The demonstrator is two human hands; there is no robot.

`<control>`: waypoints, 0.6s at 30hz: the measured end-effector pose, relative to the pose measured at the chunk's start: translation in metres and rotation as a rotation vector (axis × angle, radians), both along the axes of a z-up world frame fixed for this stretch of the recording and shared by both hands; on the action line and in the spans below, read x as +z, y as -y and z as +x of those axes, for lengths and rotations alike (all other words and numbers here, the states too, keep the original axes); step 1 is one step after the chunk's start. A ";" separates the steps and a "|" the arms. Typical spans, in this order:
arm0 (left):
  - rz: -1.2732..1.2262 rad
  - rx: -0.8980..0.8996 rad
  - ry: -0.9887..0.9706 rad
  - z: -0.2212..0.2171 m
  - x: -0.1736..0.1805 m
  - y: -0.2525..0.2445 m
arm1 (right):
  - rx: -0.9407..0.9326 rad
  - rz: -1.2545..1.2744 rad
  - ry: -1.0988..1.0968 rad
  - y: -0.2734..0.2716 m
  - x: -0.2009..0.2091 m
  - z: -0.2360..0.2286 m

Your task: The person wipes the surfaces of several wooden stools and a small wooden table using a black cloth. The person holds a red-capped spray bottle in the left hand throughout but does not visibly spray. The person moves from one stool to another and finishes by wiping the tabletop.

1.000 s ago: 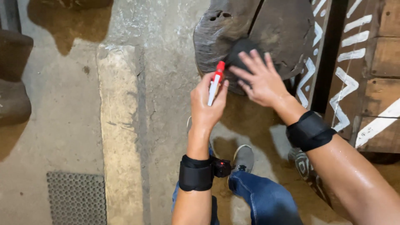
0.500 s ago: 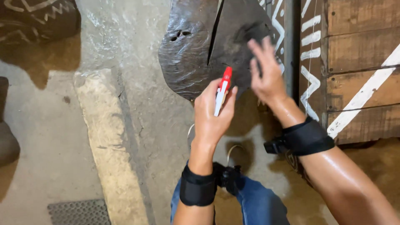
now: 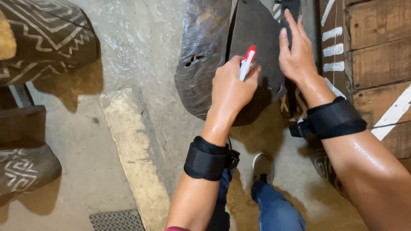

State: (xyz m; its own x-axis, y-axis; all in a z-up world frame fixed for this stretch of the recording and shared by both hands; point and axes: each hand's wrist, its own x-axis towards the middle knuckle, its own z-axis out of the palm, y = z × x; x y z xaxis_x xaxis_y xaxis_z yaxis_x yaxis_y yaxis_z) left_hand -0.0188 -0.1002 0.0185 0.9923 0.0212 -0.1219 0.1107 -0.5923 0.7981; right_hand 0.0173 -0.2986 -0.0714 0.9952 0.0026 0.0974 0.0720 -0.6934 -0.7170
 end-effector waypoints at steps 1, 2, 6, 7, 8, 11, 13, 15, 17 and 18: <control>0.012 -0.007 -0.038 0.002 -0.003 0.001 | 0.009 0.050 -0.048 -0.001 0.001 0.002; 0.022 -0.014 -0.072 0.005 -0.006 0.002 | 0.018 0.099 -0.093 -0.002 0.002 0.005; 0.055 -0.028 -0.054 0.005 -0.010 0.005 | 0.002 0.175 -0.059 0.006 -0.009 0.006; 0.051 -0.019 -0.099 0.004 -0.010 0.005 | -0.028 0.179 -0.008 0.008 -0.007 0.006; 0.047 -0.011 -0.138 0.005 -0.010 0.006 | -0.058 0.183 0.049 0.010 -0.006 0.009; 0.058 0.001 -0.084 -0.003 -0.010 0.006 | -0.160 0.123 0.099 0.018 -0.020 0.023; 0.011 0.033 -0.037 -0.006 0.004 0.000 | -0.047 0.029 0.042 0.009 -0.016 0.040; -0.033 0.067 -0.001 -0.012 0.018 -0.007 | 0.069 -0.063 -0.025 -0.012 -0.010 0.052; -0.096 0.127 -0.039 -0.019 0.030 -0.015 | 0.244 -0.371 -0.390 -0.043 0.001 0.063; -0.096 0.130 -0.040 -0.023 0.033 -0.018 | 0.247 -0.372 -0.391 -0.045 -0.010 0.064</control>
